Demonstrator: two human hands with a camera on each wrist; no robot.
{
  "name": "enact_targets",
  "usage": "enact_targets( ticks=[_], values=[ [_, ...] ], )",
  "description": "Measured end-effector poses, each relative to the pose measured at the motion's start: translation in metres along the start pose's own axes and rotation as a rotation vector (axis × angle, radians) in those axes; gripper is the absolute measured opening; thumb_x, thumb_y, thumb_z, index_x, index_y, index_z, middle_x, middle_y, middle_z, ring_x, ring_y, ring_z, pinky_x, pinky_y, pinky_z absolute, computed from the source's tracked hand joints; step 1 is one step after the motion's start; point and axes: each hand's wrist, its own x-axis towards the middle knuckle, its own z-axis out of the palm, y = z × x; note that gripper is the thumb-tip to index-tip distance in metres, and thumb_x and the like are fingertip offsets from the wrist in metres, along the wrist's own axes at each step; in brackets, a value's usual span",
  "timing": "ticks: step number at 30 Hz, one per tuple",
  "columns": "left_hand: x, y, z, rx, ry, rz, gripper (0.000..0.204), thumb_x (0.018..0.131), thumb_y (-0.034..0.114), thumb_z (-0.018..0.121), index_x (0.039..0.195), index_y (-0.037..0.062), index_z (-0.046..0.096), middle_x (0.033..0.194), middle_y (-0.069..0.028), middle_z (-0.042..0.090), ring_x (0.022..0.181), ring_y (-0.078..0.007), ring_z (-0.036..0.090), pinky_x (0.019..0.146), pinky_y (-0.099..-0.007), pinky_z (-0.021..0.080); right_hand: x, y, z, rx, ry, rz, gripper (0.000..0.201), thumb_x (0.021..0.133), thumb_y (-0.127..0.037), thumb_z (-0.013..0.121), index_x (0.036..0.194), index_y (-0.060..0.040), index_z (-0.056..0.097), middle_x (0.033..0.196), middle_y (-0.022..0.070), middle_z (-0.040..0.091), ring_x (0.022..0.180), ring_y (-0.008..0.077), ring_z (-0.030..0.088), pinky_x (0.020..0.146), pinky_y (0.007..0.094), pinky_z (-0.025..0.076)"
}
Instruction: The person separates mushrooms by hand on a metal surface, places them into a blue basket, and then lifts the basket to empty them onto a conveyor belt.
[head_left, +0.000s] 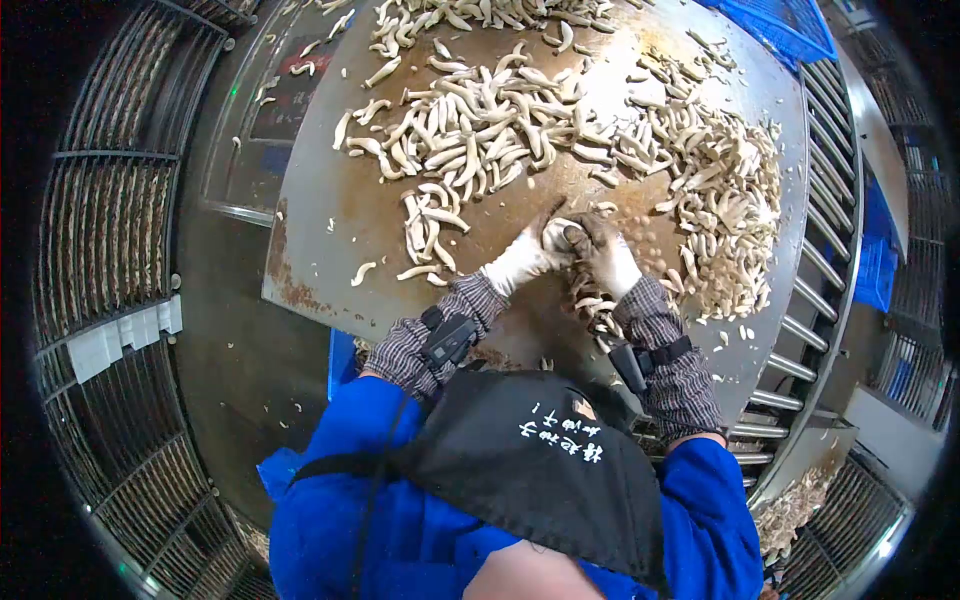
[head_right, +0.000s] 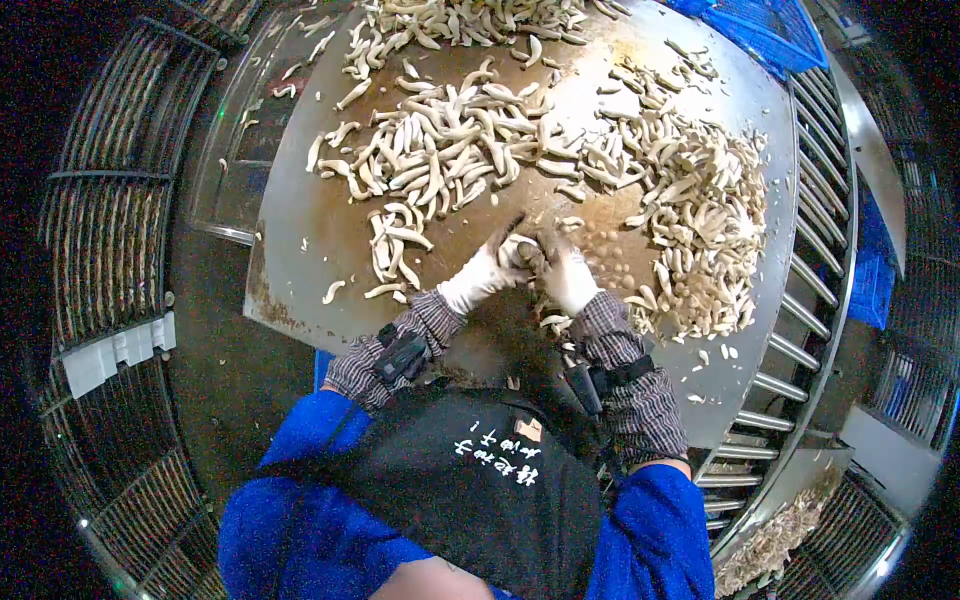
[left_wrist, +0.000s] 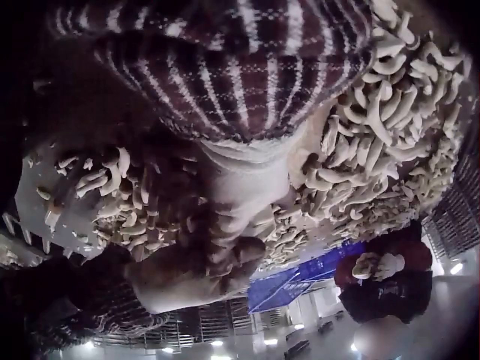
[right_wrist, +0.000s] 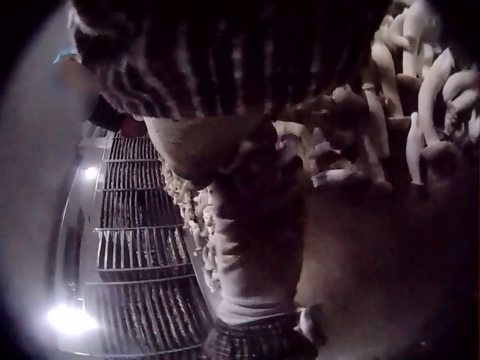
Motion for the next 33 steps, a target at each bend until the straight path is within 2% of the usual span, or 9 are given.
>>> enact_targets(
  ticks=[7,9,11,14,19,23,25,29,33],
  values=[
    [-0.028,0.029,-0.004,0.342,0.105,-0.121,0.051,0.082,0.009,0.066,0.126,-0.0065,0.046,0.085,-0.0077,0.063,0.062,-0.0107,0.061,0.038,-0.0225,0.045,-0.003,0.007,0.017,-0.093,0.109,0.287,0.036,0.089,-0.021,0.062,0.118,-0.0005,0.055,0.095,0.0212,0.065,0.089,0.0332,0.065,0.076,0.0401,0.05],
    [-0.025,0.026,-0.013,0.344,0.13,-0.078,0.043,0.084,0.014,0.064,0.12,-0.0071,0.051,0.083,-0.0065,0.062,0.06,-0.0098,0.06,0.038,-0.0212,0.045,0.0,-0.01,0.025,0.18,0.02,0.032,0.04,0.088,-0.019,0.063,0.121,0.0011,0.053,0.099,0.0226,0.065,0.092,0.0328,0.065,0.078,0.038,0.051],
    [-0.033,0.041,-0.01,0.444,0.13,-0.081,0.028,0.088,0.013,0.054,0.109,-0.0051,0.058,0.08,-0.0069,0.066,0.051,-0.011,0.06,0.039,-0.0207,0.044,0.011,-0.033,-0.002,0.404,-0.308,0.38,0.052,0.086,-0.019,0.065,0.129,0.0031,0.047,0.121,0.0214,0.059,0.112,0.0225,0.057,0.093,0.0327,0.045],
    [-0.046,0.083,-0.006,0.436,0.026,-0.115,0.022,0.088,0.014,0.053,0.101,-0.001,0.06,0.085,-0.0103,0.07,0.061,-0.0158,0.068,0.04,-0.0197,0.044,0.018,0.002,0.0,0.635,-0.41,0.282,0.052,0.086,-0.015,0.066,0.13,0.0052,0.046,0.126,0.0145,0.056,0.117,0.0206,0.053,0.099,0.0304,0.042],
    [-0.047,0.075,-0.031,0.302,-0.01,-0.17,0.034,0.085,0.017,0.058,0.112,-0.0029,0.053,0.089,-0.0129,0.07,0.059,-0.0198,0.068,0.039,-0.0195,0.044,0.022,-0.007,0.028,0.287,-0.333,0.111,0.052,0.086,-0.014,0.065,0.131,0.0046,0.045,0.125,0.0138,0.058,0.115,0.0193,0.054,0.098,0.0285,0.042],
    [-0.062,0.075,-0.05,0.188,0.206,-0.198,0.032,0.09,0.022,0.052,0.112,-0.0014,0.05,0.084,-0.0182,0.069,0.06,-0.0212,0.068,0.041,-0.0196,0.044,0.032,-0.027,0.013,0.76,-0.202,0.571,0.037,0.09,-0.004,0.052,0.126,0.0036,0.051,0.112,0.0098,0.063,0.098,0.0146,0.059,0.085,0.0252,0.047],
    [-0.064,0.066,-0.054,0.09,0.306,-0.155,0.034,0.094,0.031,0.05,0.111,0.0013,0.05,0.079,-0.016,0.069,0.058,-0.0176,0.067,0.04,-0.0191,0.042,0.028,-0.016,0.031,0.891,-0.039,0.416,0.037,0.089,-0.004,0.054,0.126,0.0019,0.054,0.108,0.0052,0.064,0.087,0.0133,0.058,0.081,0.0246,0.046],
    [-0.058,0.073,-0.04,0.391,0.176,-0.207,0.036,0.094,0.031,0.055,0.116,0.003,0.051,0.076,-0.0062,0.064,0.057,-0.0178,0.066,0.04,-0.0199,0.043,0.028,-0.005,0.062,0.844,-0.483,0.512,0.055,0.081,-0.003,0.06,0.134,0.0044,0.044,0.123,0.0093,0.058,0.105,0.0152,0.055,0.095,0.0271,0.04],
    [-0.058,0.066,-0.061,0.238,0.293,-0.052,0.035,0.095,0.024,0.046,0.109,-0.0077,0.052,0.089,-0.0192,0.069,0.066,-0.025,0.069,0.044,-0.0263,0.051,0.027,0.019,0.055,0.933,-0.34,0.367,0.057,0.083,-0.004,0.056,0.137,0.0033,0.039,0.13,0.0126,0.054,0.106,0.019,0.057,0.091,0.0296,0.045]
  ],
)
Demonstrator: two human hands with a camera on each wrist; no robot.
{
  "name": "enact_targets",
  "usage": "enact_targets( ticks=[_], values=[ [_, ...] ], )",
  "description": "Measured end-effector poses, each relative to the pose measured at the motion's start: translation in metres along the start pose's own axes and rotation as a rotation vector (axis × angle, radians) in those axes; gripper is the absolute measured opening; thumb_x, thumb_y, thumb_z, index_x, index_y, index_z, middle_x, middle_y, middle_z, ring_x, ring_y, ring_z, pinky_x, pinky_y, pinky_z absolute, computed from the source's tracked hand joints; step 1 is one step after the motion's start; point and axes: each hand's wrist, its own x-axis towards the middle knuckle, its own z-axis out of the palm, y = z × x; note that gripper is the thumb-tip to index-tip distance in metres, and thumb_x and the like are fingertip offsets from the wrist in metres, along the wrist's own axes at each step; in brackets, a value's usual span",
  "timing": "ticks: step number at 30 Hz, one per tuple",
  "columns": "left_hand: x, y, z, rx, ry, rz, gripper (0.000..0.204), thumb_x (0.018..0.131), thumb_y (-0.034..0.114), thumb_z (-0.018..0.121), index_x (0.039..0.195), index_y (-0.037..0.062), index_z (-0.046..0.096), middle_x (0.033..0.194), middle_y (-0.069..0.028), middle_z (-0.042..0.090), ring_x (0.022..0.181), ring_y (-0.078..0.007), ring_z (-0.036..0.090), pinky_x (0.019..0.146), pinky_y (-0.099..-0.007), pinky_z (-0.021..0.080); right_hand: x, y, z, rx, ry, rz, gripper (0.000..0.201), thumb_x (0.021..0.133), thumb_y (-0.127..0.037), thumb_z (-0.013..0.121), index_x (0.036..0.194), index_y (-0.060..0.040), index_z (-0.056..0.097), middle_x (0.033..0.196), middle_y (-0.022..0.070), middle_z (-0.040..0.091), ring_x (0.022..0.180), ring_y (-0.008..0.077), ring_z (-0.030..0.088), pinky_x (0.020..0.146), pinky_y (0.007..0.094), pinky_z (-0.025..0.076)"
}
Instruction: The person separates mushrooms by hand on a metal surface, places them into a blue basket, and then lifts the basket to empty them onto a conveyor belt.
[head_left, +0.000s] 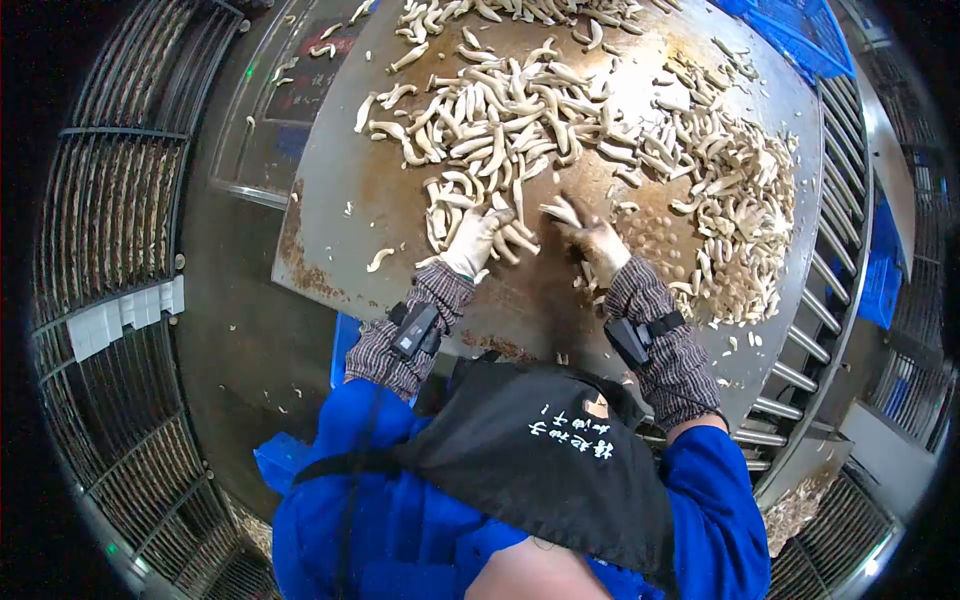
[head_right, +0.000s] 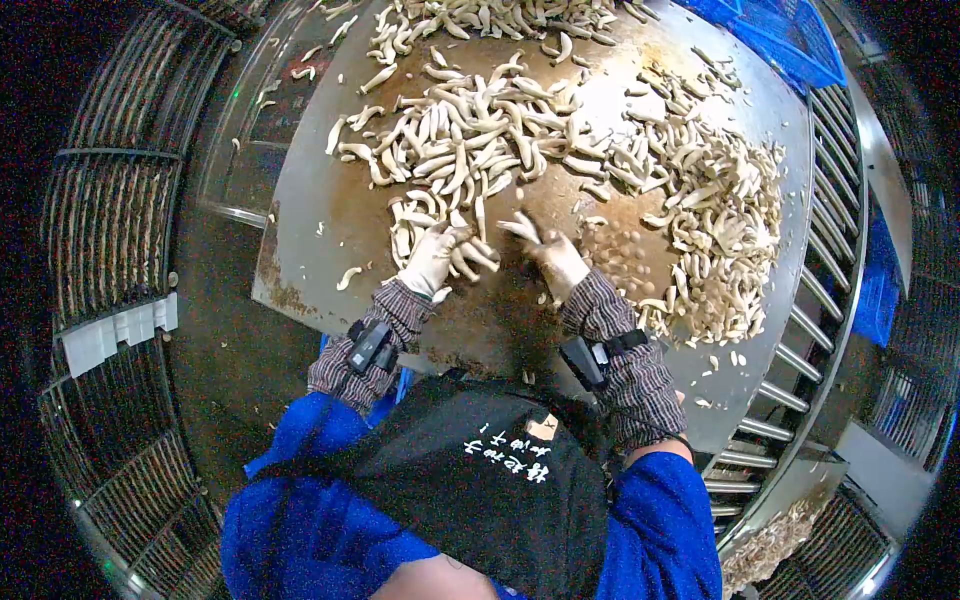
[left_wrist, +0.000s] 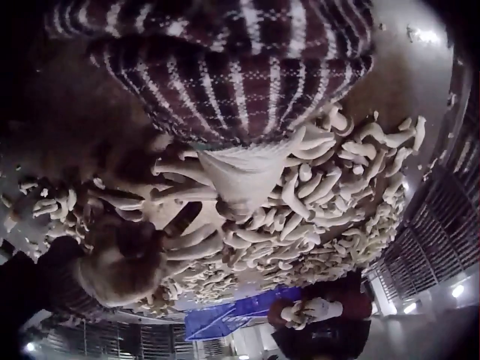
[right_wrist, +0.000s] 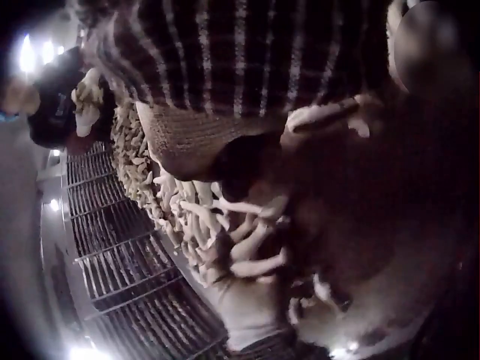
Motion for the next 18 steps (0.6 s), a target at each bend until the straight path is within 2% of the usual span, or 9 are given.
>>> enact_targets(
  ticks=[2,4,6,7,8,10,13,16,18],
  values=[
    [-0.003,0.001,-0.011,0.024,-0.01,-0.015,0.037,0.096,0.026,0.045,0.109,-0.0075,0.052,0.091,-0.02,0.07,0.065,-0.0232,0.069,0.045,-0.0237,0.049,-0.001,0.023,-0.029,-0.333,0.275,-0.069,0.055,0.085,-0.01,0.058,0.137,0.0002,0.041,0.128,0.0147,0.056,0.11,0.0207,0.057,0.094,0.0317,0.044],
    [-0.01,0.005,-0.013,0.011,-0.021,-0.019,0.039,0.095,0.022,0.048,0.121,-0.008,0.046,0.096,-0.0199,0.07,0.063,-0.0212,0.068,0.047,-0.0211,0.048,-0.018,-0.009,-0.025,-0.945,0.348,-0.084,0.039,0.085,-0.03,0.064,0.112,-0.0026,0.064,0.102,0.0201,0.065,0.089,0.0313,0.063,0.083,0.0389,0.05],
    [-0.023,0.021,0.006,-0.026,0.166,0.024,0.053,0.092,0.013,0.053,0.135,-0.0073,0.03,0.099,-0.0192,0.069,0.065,-0.0202,0.067,0.049,-0.0212,0.048,-0.014,-0.019,-0.041,-1.298,0.451,-0.018,0.041,0.084,-0.041,0.063,0.097,-0.0018,0.067,0.092,0.0198,0.066,0.086,0.0344,0.062,0.081,0.0415,0.05],
    [-0.02,0.011,-0.003,-0.142,0.076,-0.025,0.074,0.088,0.004,0.055,0.144,-0.0021,0.008,0.103,-0.0197,0.067,0.069,-0.0194,0.068,0.05,-0.0228,0.051,-0.004,-0.02,-0.043,-1.244,0.672,0.025,0.047,0.083,-0.048,0.063,0.089,-0.0015,0.067,0.087,0.019,0.065,0.088,0.0329,0.062,0.081,0.0418,0.05],
    [-0.018,-0.002,-0.007,-0.146,0.083,-0.022,0.074,0.088,0.004,0.055,0.144,-0.0021,0.008,0.103,-0.0197,0.067,0.069,-0.0194,0.068,0.05,-0.0228,0.051,0.007,-0.03,-0.043,-1.205,0.663,0.063,0.053,0.082,-0.05,0.063,0.098,0.0008,0.064,0.096,0.0225,0.064,0.092,0.0362,0.062,0.084,0.0438,0.049],
    [-0.022,-0.017,-0.008,-0.061,0.108,0.048,0.037,0.09,0.01,0.054,0.122,-0.0017,0.041,0.092,-0.0161,0.068,0.065,-0.0181,0.067,0.046,-0.0238,0.049,0.039,-0.046,-0.03,-1.252,0.692,-0.085,0.063,0.083,-0.048,0.062,0.118,0.0036,0.053,0.112,0.0258,0.06,0.103,0.0385,0.059,0.09,0.0445,0.047],
    [-0.033,-0.016,0.001,0.055,0.144,-0.017,0.027,0.093,0.022,0.055,0.109,0.0004,0.059,0.076,-0.0117,0.067,0.054,-0.014,0.063,0.032,-0.0234,0.043,0.1,-0.043,-0.027,-1.236,0.686,0.184,0.073,0.082,-0.042,0.064,0.135,0.0013,0.037,0.125,0.0276,0.054,0.115,0.0397,0.054,0.098,0.0411,0.042],
    [-0.034,-0.03,-0.005,0.059,0.31,-0.045,0.028,0.097,0.027,0.051,0.11,0.0025,0.053,0.072,-0.0107,0.066,0.045,-0.015,0.059,0.031,-0.0238,0.041,0.113,-0.044,-0.031,-0.924,0.754,0.059,0.056,0.083,-0.025,0.064,0.127,0.0044,0.044,0.113,0.0281,0.06,0.105,0.0419,0.058,0.089,0.043,0.047],
    [-0.041,-0.022,-0.005,0.068,0.261,-0.14,0.039,0.099,0.037,0.042,0.116,0.0018,0.044,0.078,-0.0164,0.067,0.047,-0.0187,0.061,0.031,-0.0257,0.044,0.094,-0.041,-0.009,-0.963,0.883,-0.246,0.045,0.083,-0.016,0.062,0.124,-0.0007,0.05,0.108,0.0253,0.062,0.101,0.0379,0.061,0.085,0.0434,0.049]
  ],
)
